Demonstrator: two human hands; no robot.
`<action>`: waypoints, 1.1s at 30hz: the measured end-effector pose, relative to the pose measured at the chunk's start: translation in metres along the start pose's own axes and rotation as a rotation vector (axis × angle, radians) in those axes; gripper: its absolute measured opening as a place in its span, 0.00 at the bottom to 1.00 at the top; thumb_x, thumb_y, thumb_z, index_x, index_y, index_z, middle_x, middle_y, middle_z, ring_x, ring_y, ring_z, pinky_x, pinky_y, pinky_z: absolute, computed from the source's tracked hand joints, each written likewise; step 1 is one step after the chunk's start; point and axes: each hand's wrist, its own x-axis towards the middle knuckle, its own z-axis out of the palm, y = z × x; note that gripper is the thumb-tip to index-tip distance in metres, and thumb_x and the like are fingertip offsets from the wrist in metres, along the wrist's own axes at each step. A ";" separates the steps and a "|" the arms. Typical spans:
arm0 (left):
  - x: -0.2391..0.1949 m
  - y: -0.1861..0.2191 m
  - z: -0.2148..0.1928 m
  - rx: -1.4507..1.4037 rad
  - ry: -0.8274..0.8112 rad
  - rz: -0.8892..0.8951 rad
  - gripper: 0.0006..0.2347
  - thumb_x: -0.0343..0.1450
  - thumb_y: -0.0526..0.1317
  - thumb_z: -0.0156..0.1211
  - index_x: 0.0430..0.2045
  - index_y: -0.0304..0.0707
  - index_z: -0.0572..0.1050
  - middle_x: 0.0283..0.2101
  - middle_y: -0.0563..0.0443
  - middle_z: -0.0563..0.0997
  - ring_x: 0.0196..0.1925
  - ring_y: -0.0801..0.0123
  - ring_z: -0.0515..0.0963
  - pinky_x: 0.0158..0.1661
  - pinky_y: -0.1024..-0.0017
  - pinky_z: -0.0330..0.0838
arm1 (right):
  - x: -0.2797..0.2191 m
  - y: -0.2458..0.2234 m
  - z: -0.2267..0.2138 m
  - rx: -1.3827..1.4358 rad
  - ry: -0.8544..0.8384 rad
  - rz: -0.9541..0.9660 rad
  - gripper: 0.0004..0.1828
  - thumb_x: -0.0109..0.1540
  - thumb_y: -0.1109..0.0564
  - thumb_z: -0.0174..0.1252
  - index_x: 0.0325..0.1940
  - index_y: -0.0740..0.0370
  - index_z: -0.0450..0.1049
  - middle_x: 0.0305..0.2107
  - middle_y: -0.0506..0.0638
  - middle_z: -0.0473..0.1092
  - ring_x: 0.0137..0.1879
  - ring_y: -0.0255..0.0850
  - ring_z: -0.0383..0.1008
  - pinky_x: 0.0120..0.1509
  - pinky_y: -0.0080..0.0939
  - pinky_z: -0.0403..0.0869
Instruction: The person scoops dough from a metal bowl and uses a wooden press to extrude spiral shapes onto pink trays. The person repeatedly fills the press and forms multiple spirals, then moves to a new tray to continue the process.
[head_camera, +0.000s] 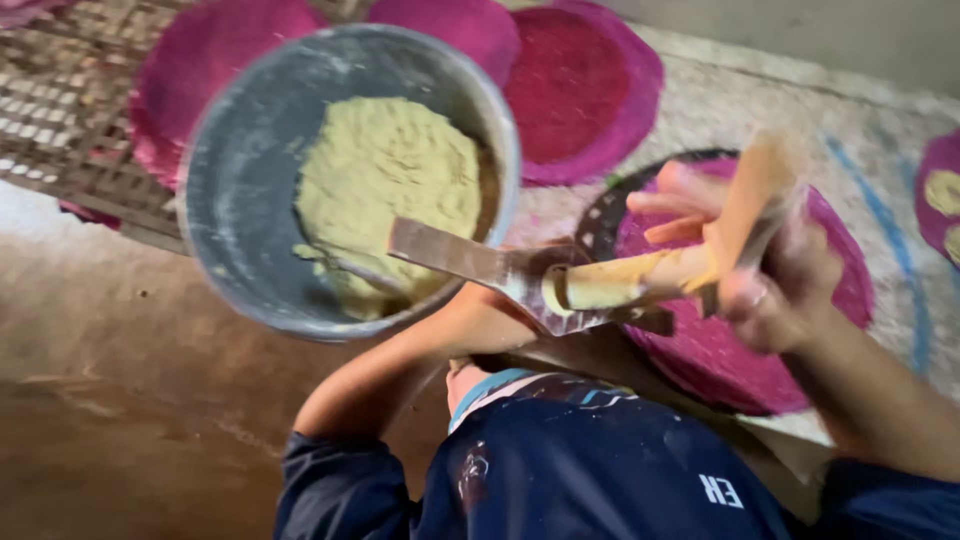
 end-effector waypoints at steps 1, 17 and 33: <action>0.013 0.009 0.012 0.102 -0.047 -0.017 0.15 0.68 0.44 0.71 0.44 0.38 0.77 0.41 0.48 0.83 0.43 0.64 0.85 0.44 0.68 0.78 | -0.011 -0.013 -0.013 -0.163 -0.113 -0.083 0.27 0.71 0.47 0.51 0.75 0.45 0.56 0.55 0.75 0.67 0.53 0.64 0.81 0.48 0.55 0.84; 0.118 -0.037 0.142 -0.414 -0.309 -0.088 0.23 0.68 0.35 0.71 0.59 0.37 0.73 0.59 0.46 0.81 0.62 0.62 0.81 0.64 0.63 0.77 | -0.146 -0.059 -0.159 0.202 -0.113 0.696 0.46 0.69 0.45 0.57 0.83 0.66 0.45 0.77 0.67 0.49 0.77 0.54 0.57 0.75 0.55 0.62; 0.155 -0.141 0.152 -1.452 0.053 0.298 0.15 0.70 0.43 0.54 0.49 0.38 0.70 0.42 0.51 0.71 0.49 0.66 0.70 0.56 0.69 0.63 | -0.266 0.003 -0.207 0.326 -0.543 1.662 0.51 0.63 0.21 0.25 0.66 0.63 0.69 0.50 0.59 0.72 0.52 0.50 0.74 0.55 0.52 0.76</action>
